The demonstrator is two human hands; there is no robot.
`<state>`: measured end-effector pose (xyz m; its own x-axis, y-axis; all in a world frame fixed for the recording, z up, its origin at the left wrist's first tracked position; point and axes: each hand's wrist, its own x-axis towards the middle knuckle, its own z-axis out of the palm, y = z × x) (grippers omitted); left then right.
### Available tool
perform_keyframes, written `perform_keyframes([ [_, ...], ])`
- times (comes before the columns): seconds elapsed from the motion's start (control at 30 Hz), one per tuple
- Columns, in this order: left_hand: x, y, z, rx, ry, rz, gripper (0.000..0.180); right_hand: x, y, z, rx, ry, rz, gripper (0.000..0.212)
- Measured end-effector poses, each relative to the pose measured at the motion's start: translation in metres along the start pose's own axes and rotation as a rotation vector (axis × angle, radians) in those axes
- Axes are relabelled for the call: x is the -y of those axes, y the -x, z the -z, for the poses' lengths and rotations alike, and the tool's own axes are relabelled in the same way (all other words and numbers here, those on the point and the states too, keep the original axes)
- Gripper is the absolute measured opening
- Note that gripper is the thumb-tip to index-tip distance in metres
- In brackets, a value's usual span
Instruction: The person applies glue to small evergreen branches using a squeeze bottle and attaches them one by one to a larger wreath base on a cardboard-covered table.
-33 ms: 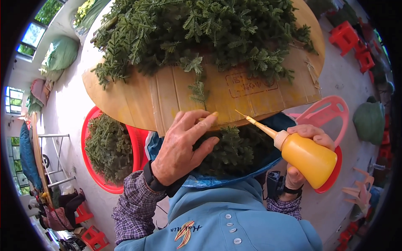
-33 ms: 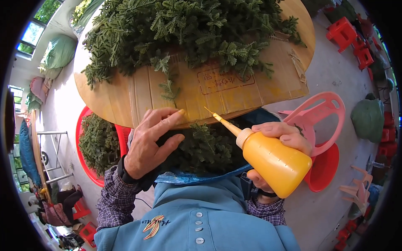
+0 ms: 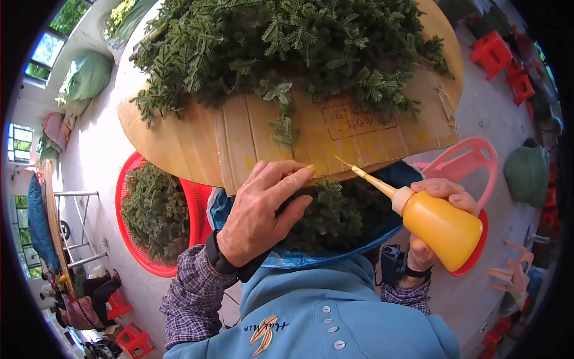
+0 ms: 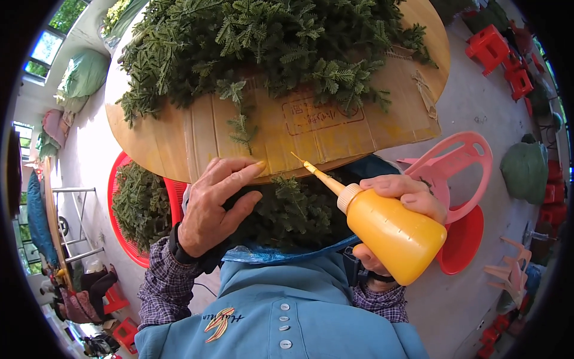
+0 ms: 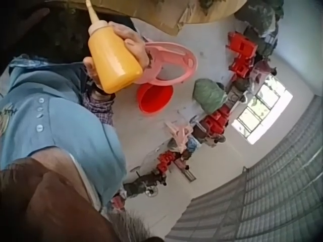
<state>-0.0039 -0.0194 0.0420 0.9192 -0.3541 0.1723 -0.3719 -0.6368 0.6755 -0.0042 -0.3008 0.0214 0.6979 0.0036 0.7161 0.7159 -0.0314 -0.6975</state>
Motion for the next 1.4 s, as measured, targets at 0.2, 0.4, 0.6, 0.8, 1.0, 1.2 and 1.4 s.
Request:
perform_keyframes([
  [0.2,0.023,-0.023,-0.002,-0.368,-0.227,-0.057,0.031,0.001,-0.006,-0.007,0.024,-0.023,0.061,0.079],
  [0.4,0.024,-0.016,-0.024,-0.223,-0.071,0.031,0.029,0.002,-0.005,-0.015,0.013,-0.041,0.060,0.077],
  [0.6,0.028,-0.025,-0.031,-0.316,-0.141,-0.038,0.035,0.005,-0.015,-0.027,0.032,-0.065,0.099,0.073],
  [0.8,0.031,-0.033,-0.035,-0.323,-0.136,-0.015,0.044,0.003,-0.016,-0.036,0.075,-0.082,0.114,0.070],
  [1.0,0.031,-0.034,-0.041,-0.367,-0.182,0.007,0.051,0.006,-0.013,-0.052,0.093,-0.021,0.038,0.067],
  [1.2,0.029,-0.032,-0.045,-0.426,-0.063,0.103,0.070,0.003,-0.016,-0.066,0.152,0.057,0.054,0.065],
  [1.4,0.031,-0.031,-0.047,-0.429,-0.071,0.076,0.073,-0.014,-0.011,-0.073,0.157,0.137,0.103,0.069],
])
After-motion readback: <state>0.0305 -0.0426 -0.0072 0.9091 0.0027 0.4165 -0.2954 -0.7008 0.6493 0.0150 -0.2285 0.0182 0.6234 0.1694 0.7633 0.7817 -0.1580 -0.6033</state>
